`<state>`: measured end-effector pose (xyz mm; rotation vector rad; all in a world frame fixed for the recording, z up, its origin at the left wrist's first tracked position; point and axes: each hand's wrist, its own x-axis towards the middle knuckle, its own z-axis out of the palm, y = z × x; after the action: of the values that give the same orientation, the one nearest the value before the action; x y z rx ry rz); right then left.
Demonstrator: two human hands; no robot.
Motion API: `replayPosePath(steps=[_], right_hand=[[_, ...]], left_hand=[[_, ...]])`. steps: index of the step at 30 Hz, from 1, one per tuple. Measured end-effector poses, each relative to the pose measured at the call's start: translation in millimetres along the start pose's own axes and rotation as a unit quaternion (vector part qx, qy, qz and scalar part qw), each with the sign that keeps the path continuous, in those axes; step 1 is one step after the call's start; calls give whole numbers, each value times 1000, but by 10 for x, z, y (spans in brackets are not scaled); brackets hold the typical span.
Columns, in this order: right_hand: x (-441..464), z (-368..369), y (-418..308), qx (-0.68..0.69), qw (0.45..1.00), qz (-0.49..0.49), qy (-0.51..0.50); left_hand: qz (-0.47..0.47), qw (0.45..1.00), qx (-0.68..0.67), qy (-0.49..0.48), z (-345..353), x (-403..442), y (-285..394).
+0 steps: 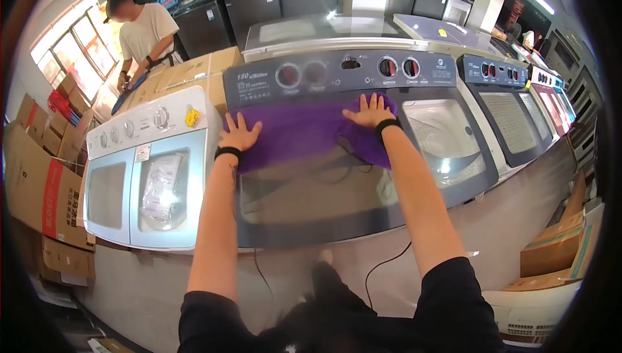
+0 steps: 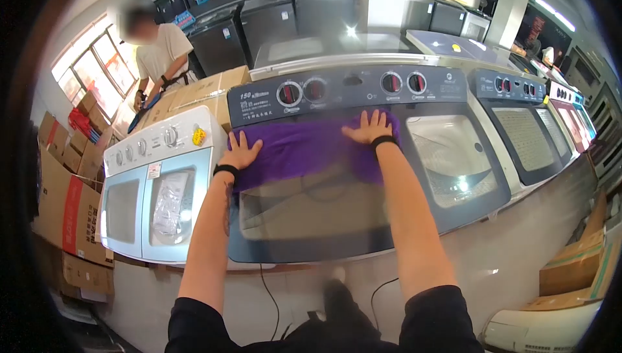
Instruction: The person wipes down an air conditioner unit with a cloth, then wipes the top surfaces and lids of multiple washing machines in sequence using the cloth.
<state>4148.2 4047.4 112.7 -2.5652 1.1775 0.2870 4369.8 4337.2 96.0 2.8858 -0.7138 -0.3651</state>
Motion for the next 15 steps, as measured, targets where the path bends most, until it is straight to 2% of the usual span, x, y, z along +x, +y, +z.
replayPosePath(steps=[8, 11, 14, 15], right_hand=[[-885, 236, 186, -3, 1000, -17, -15], [-1191, 272, 241, -11, 999, -14, -29], [-1410, 358, 287, -3, 1000, -6, -20], [-1461, 400, 296, 4, 1000, -3, -11]], left_hand=[[-12, 999, 19, -31, 119, -923, -148], [-17, 999, -18, -31, 239, -1151, -251], [-37, 999, -2, 15, 327, -1425, -252], [-22, 998, 27, 60, 323, -1567, -228]])
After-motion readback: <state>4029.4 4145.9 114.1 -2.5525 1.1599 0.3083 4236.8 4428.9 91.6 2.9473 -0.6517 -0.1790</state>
